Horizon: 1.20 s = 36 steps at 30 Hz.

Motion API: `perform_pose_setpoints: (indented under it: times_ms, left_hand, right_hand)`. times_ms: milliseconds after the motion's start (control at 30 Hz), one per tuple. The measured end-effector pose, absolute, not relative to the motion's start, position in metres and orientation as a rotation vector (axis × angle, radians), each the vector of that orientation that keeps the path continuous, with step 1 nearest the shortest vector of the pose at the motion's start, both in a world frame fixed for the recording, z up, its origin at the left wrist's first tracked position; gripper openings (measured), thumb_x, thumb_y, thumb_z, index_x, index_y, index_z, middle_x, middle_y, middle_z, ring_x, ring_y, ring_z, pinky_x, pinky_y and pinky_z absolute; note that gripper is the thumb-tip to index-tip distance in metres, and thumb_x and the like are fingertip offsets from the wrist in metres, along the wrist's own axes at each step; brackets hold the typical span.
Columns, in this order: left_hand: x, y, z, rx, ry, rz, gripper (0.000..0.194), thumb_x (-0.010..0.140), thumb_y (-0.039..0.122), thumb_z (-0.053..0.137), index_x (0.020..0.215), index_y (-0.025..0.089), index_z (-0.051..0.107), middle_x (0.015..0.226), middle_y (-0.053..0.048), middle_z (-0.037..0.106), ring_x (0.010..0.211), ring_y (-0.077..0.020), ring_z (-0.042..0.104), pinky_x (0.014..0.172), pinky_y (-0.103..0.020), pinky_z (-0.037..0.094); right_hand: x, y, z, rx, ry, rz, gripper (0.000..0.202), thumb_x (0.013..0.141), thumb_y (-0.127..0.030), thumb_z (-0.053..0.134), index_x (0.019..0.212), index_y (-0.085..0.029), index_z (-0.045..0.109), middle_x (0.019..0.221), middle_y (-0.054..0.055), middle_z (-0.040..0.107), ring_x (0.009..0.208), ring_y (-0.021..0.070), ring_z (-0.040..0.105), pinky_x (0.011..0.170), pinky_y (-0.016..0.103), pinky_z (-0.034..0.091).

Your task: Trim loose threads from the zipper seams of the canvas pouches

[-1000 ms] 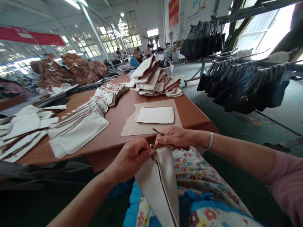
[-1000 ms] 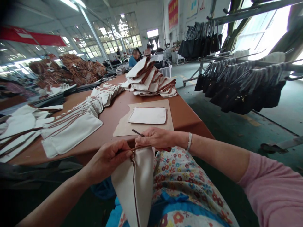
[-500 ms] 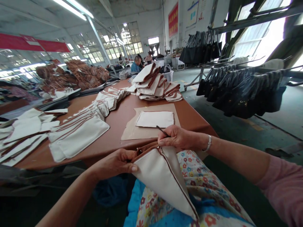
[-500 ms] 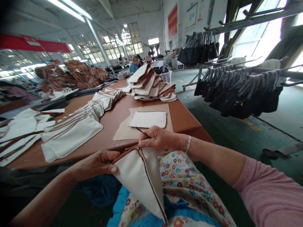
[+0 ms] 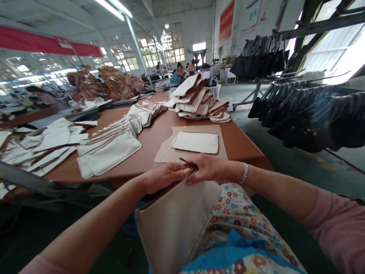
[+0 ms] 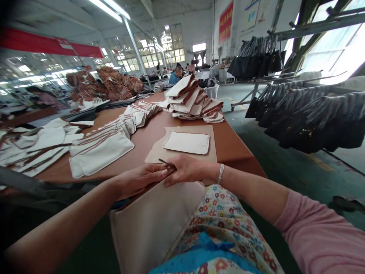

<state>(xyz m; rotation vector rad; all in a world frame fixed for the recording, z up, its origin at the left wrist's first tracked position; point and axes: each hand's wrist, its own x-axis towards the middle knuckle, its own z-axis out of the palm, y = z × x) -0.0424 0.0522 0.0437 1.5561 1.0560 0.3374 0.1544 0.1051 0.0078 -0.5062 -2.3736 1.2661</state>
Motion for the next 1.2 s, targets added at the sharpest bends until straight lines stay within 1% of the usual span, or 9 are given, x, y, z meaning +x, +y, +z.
perform_pose_setpoints:
  times_ms: [67, 167, 300, 433, 533, 633, 700, 867, 1200]
  left_hand:
    - [-0.067, 0.044, 0.032, 1.487, 1.085, 0.18, 0.054, 0.087, 0.062, 0.051, 0.092, 0.011, 0.07, 0.08, -0.006, 0.063, 0.069, -0.0148, 0.052, 0.062, -0.024, 0.042]
    - [-0.098, 0.037, 0.019, 1.434, 1.131, 0.179, 0.06, 0.088, 0.066, 0.044, 0.091, 0.012, 0.07, 0.077, -0.003, 0.059, 0.065, -0.0124, 0.046, 0.06, -0.022, 0.04]
    - [-0.112, 0.041, 0.021, 1.423, 1.095, 0.285, 0.061, 0.093, 0.063, 0.036, 0.089, 0.013, 0.07, 0.088, -0.007, 0.065, 0.081, -0.016, 0.055, 0.078, -0.024, 0.045]
    - [-0.108, 0.045, 0.028, 1.433, 1.025, 0.295, 0.042, 0.087, 0.05, 0.059, 0.1, 0.012, 0.071, 0.101, -0.01, 0.069, 0.094, -0.0194, 0.061, 0.092, -0.028, 0.043]
    - [-0.091, 0.048, 0.025, 1.437, 0.943, 0.348, 0.036, 0.081, 0.039, 0.07, 0.104, 0.011, 0.068, 0.104, -0.011, 0.07, 0.096, -0.0203, 0.062, 0.094, -0.032, 0.044]
    - [-0.065, 0.051, 0.022, 1.489, 0.88, 0.376, 0.03, 0.083, 0.037, 0.068, 0.096, 0.011, 0.067, 0.094, -0.008, 0.069, 0.088, -0.0177, 0.061, 0.088, -0.031, 0.046]
    - [-0.049, 0.052, 0.025, 1.53, 0.845, 0.358, 0.028, 0.084, 0.038, 0.067, 0.092, 0.011, 0.066, 0.088, -0.006, 0.067, 0.084, -0.0164, 0.059, 0.083, -0.029, 0.046]
    - [-0.032, 0.048, 0.04, 1.525, 0.843, 0.37, 0.024, 0.083, 0.035, 0.068, 0.089, 0.012, 0.063, 0.08, -0.001, 0.059, 0.075, -0.012, 0.051, 0.072, -0.023, 0.043]
    - [-0.028, 0.041, 0.036, 1.626, 1.036, 0.336, 0.034, 0.088, 0.045, 0.059, 0.092, 0.012, 0.065, 0.069, 0.003, 0.046, 0.055, -0.0075, 0.036, 0.048, -0.018, 0.031]
  right_hand:
    - [0.163, 0.109, -0.01, -0.665, -2.28, 1.432, 0.029, 0.075, -0.033, 0.072, 0.093, -0.01, 0.068, 0.076, 0.001, 0.065, 0.064, 0.0103, 0.055, 0.057, 0.02, 0.042]
    - [0.182, 0.117, -0.028, -0.824, -2.055, 1.579, 0.032, 0.074, -0.038, 0.073, 0.088, -0.01, 0.067, 0.065, -0.002, 0.058, 0.049, 0.0057, 0.043, 0.043, 0.018, 0.032]
    - [0.204, 0.126, -0.04, -0.88, -1.854, 1.658, 0.037, 0.07, -0.041, 0.076, 0.09, -0.011, 0.065, 0.069, 0.001, 0.059, 0.049, 0.0065, 0.044, 0.043, 0.019, 0.033]
    - [0.222, 0.139, -0.052, -1.009, -1.848, 1.597, 0.038, 0.074, -0.043, 0.073, 0.092, -0.011, 0.063, 0.065, -0.002, 0.056, 0.045, 0.0056, 0.04, 0.041, 0.019, 0.03]
    - [0.226, 0.143, -0.05, -1.055, -2.052, 1.439, 0.03, 0.073, -0.035, 0.072, 0.087, -0.01, 0.066, 0.069, 0.002, 0.06, 0.056, 0.01, 0.052, 0.051, 0.021, 0.041]
    - [0.213, 0.131, -0.032, -0.931, -2.126, 1.259, 0.026, 0.07, -0.024, 0.072, 0.093, -0.011, 0.069, 0.094, 0.007, 0.067, 0.09, 0.0174, 0.061, 0.081, 0.027, 0.048]
    - [0.2, 0.117, -0.016, -0.749, -2.053, 1.367, 0.034, 0.076, -0.024, 0.067, 0.109, -0.012, 0.064, 0.108, 0.009, 0.066, 0.098, 0.0173, 0.061, 0.088, 0.03, 0.047]
    - [0.183, 0.092, 0.0, -0.409, -2.007, 1.709, 0.029, 0.078, -0.025, 0.068, 0.101, -0.011, 0.056, 0.089, 0.003, 0.06, 0.076, 0.0104, 0.053, 0.07, 0.023, 0.045]
    - [0.195, 0.074, -0.002, -0.538, -2.142, 1.304, 0.007, 0.083, -0.019, 0.062, 0.083, -0.013, 0.059, 0.077, 0.001, 0.059, 0.068, 0.0096, 0.049, 0.063, 0.021, 0.039]
